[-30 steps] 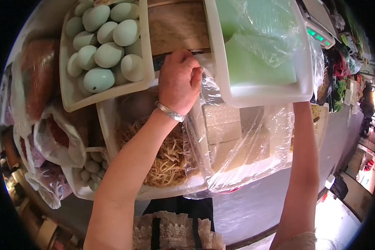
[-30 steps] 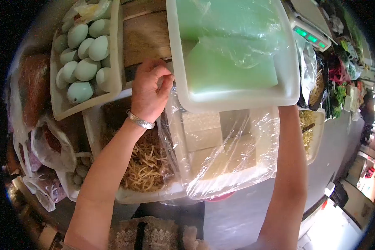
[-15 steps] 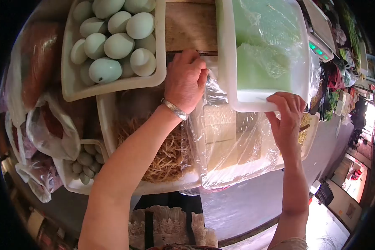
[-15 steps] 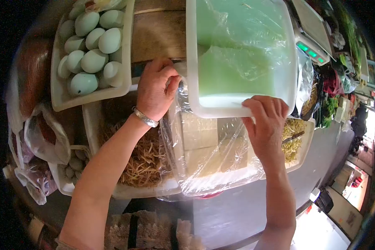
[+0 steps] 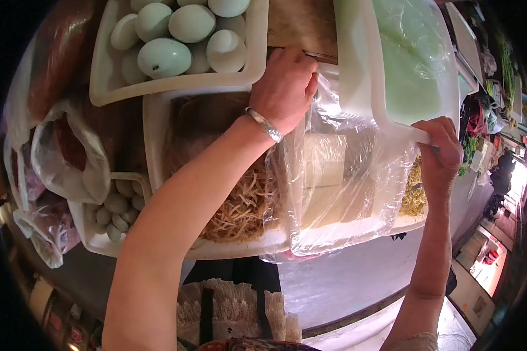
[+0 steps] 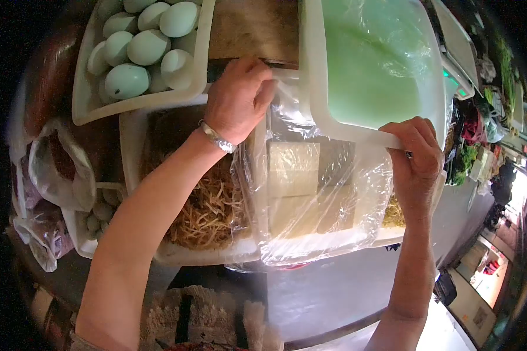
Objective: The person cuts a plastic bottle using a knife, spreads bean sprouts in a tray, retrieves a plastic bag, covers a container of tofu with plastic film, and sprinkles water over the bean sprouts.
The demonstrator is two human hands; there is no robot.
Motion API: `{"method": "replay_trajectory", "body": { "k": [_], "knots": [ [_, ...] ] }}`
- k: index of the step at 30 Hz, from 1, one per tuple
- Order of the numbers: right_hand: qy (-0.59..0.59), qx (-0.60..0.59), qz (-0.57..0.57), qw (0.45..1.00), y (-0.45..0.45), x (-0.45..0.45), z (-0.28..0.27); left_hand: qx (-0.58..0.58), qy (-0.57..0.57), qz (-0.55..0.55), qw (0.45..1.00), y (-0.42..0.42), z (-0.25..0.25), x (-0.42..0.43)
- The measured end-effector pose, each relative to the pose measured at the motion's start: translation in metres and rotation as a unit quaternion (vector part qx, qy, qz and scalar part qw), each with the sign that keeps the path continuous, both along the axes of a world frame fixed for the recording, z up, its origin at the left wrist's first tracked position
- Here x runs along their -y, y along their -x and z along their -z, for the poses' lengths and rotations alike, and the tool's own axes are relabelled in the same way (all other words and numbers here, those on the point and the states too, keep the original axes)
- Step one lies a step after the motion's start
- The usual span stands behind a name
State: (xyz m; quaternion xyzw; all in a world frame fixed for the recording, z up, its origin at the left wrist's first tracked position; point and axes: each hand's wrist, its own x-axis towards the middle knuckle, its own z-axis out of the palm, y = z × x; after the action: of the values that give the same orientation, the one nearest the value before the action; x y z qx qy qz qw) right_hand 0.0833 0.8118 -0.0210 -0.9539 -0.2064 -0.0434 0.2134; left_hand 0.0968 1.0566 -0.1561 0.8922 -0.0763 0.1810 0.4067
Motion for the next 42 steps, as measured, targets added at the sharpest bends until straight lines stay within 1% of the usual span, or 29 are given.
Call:
{"method": "replay_trajectory", "body": {
  "k": [3,6,8,9,10,12,13,14,16,17,18,20,21,23,26,27,28,30,31,33,34,36,37,38,40,41,42],
  "knots": [
    [0.005,-0.015,-0.001,1.000,-0.001,0.000,-0.005,0.024,-0.010,-0.018,0.999,-0.004,0.003,-0.001],
    [-0.003,-0.022,0.002,1.000,-0.002,0.002,-0.004,-0.018,0.021,-0.047,0.999,-0.009,0.001,-0.005],
    [-0.007,-0.021,0.000,1.000,-0.003,0.003,-0.004,-0.068,0.056,-0.098,0.991,-0.014,-0.002,-0.003],
    [-0.003,-0.017,0.000,1.000,-0.003,0.004,-0.004,-0.071,0.099,-0.114,0.986,-0.019,0.001,-0.004],
    [0.001,-0.012,0.002,1.000,-0.003,0.004,-0.004,-0.074,0.098,-0.113,0.986,-0.016,-0.001,-0.003],
    [-0.006,-0.017,-0.003,1.000,-0.004,0.005,-0.004,-0.084,-0.011,-0.108,0.991,-0.011,-0.008,-0.001],
    [-0.012,-0.019,-0.010,1.000,-0.004,0.006,-0.005,-0.071,-0.045,-0.100,0.991,-0.005,-0.009,-0.001],
    [-0.019,-0.021,-0.015,0.999,-0.005,0.008,-0.004,-0.071,-0.047,-0.097,0.992,0.001,-0.010,-0.003],
    [-0.042,-0.033,-0.013,0.999,-0.005,0.011,-0.002,-0.051,0.027,-0.086,0.995,0.015,-0.016,-0.008],
    [-0.061,-0.044,-0.015,0.997,-0.006,0.013,-0.001,-0.053,0.025,-0.060,0.996,0.025,-0.028,-0.012],
    [-0.062,-0.044,-0.013,0.997,-0.005,0.013,-0.001,-0.053,0.024,-0.058,0.997,0.032,-0.034,-0.013],
    [-0.048,-0.032,-0.018,0.998,-0.005,0.011,-0.002,0.022,-0.027,-0.030,0.999,0.043,-0.042,-0.012],
    [-0.049,-0.032,-0.015,0.998,-0.005,0.011,-0.002,0.021,-0.028,-0.028,0.999,0.049,-0.047,-0.010],
    [-0.065,-0.046,-0.010,0.997,-0.005,0.012,-0.001,0.095,-0.112,-0.017,0.989,0.060,-0.057,-0.007],
    [-0.071,-0.050,-0.004,0.996,-0.006,0.012,-0.001,0.079,-0.099,0.009,0.992,0.068,-0.066,0.001],
    [-0.072,-0.050,-0.003,0.996,-0.006,0.013,0.000,0.064,-0.136,0.027,0.988,0.062,-0.061,0.002],
    [-0.082,-0.044,-0.006,0.996,-0.006,0.014,0.001,0.065,-0.137,0.028,0.988,0.053,-0.053,0.002],
    [-0.094,-0.037,-0.006,0.995,-0.007,0.016,0.002,0.002,-0.255,0.034,0.966,0.032,-0.038,0.001],
    [-0.090,-0.039,-0.016,0.995,-0.007,0.015,-0.001,0.001,-0.255,0.036,0.966,0.022,-0.033,-0.001],
    [-0.086,-0.042,-0.026,0.995,-0.008,0.015,0.000,0.007,-0.304,0.064,0.951,0.007,-0.026,-0.004],
    [-0.093,-0.043,-0.029,0.994,-0.008,0.016,0.001,0.007,-0.304,0.066,0.950,0.003,-0.024,-0.004],
    [-0.101,-0.043,-0.031,0.993,-0.007,0.017,0.003,0.011,-0.348,0.065,0.935,-0.001,-0.023,-0.005],
    [-0.114,-0.040,-0.034,0.992,-0.007,0.017,0.004,0.061,-0.351,0.083,0.931,-0.001,-0.027,-0.005],
    [-0.126,-0.039,-0.037,0.991,-0.007,0.017,0.006,0.060,-0.351,0.084,0.930,-0.002,-0.026,-0.005],
    [-0.124,-0.035,-0.036,0.991,-0.007,0.018,0.006,-0.005,-0.252,0.095,0.963,-0.004,-0.029,-0.003],
    [-0.121,-0.030,-0.034,0.992,-0.007,0.018,0.007,-0.005,-0.253,0.095,0.963,-0.004,-0.033,-0.005],
    [-0.122,-0.031,-0.034,0.991,-0.008,0.019,0.007,-0.048,-0.174,0.057,0.982,-0.001,-0.039,-0.010]
  ]
}}
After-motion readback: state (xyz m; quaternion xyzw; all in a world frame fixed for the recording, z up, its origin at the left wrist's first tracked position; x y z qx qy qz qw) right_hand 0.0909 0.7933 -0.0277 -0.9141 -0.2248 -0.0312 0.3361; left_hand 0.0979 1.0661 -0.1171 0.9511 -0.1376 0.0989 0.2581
